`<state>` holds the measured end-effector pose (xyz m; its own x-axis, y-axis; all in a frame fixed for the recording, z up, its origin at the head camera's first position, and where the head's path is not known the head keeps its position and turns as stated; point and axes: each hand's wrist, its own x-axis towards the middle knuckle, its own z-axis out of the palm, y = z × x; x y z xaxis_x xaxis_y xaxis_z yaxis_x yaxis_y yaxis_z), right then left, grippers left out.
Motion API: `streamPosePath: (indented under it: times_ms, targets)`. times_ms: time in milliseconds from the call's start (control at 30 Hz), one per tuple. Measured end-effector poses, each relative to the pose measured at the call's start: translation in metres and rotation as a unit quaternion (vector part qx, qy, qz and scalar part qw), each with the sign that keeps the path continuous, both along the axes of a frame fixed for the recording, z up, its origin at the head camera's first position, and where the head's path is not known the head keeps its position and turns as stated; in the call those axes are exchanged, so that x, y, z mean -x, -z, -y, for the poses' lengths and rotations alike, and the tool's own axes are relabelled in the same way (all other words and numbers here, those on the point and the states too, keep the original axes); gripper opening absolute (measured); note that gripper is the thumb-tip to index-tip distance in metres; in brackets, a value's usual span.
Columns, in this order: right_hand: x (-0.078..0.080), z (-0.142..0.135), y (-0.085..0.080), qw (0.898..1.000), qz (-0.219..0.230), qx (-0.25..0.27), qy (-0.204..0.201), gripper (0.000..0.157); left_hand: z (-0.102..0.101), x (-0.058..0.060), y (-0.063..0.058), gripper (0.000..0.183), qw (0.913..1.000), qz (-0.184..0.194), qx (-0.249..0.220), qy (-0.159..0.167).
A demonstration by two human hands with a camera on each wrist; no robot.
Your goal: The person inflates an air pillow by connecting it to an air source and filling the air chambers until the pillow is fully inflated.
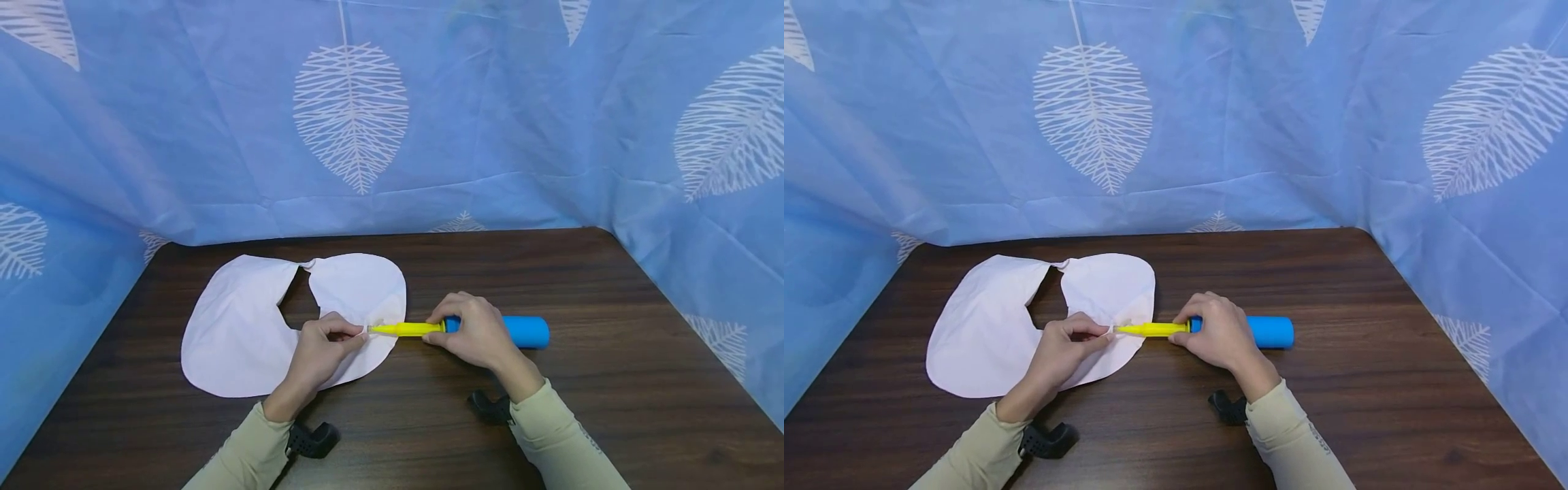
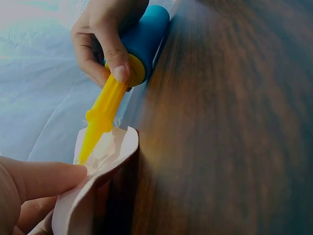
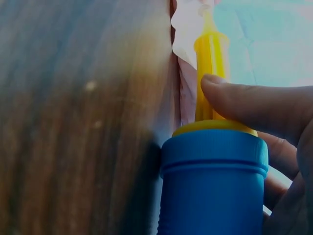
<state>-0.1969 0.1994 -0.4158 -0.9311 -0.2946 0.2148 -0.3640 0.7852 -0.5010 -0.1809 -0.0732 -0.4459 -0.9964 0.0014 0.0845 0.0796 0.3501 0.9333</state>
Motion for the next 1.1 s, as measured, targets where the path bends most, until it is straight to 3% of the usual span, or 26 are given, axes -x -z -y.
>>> streamPosePath:
  times_ms: [333, 833, 1100]
  targets:
    - [0.0, -0.0013, -0.0002, 1.0, 0.001, 0.004, -0.006, 0.012, 0.0001, 0.0012, -0.0005, 0.006, 0.9998, -0.006, -0.008, 0.018]
    - [0.0021, 0.0029, -0.0015, 1.0, 0.0, 0.004, -0.007, 0.012, 0.0006, 0.0008, -0.0015, 0.006, 0.9997, 0.0, -0.017, 0.02]
    - [0.0027, 0.0037, -0.0018, 1.0, -0.001, 0.016, -0.004, 0.011, -0.0004, 0.0016, -0.0047, 0.007, 0.9989, 0.028, -0.033, 0.017]
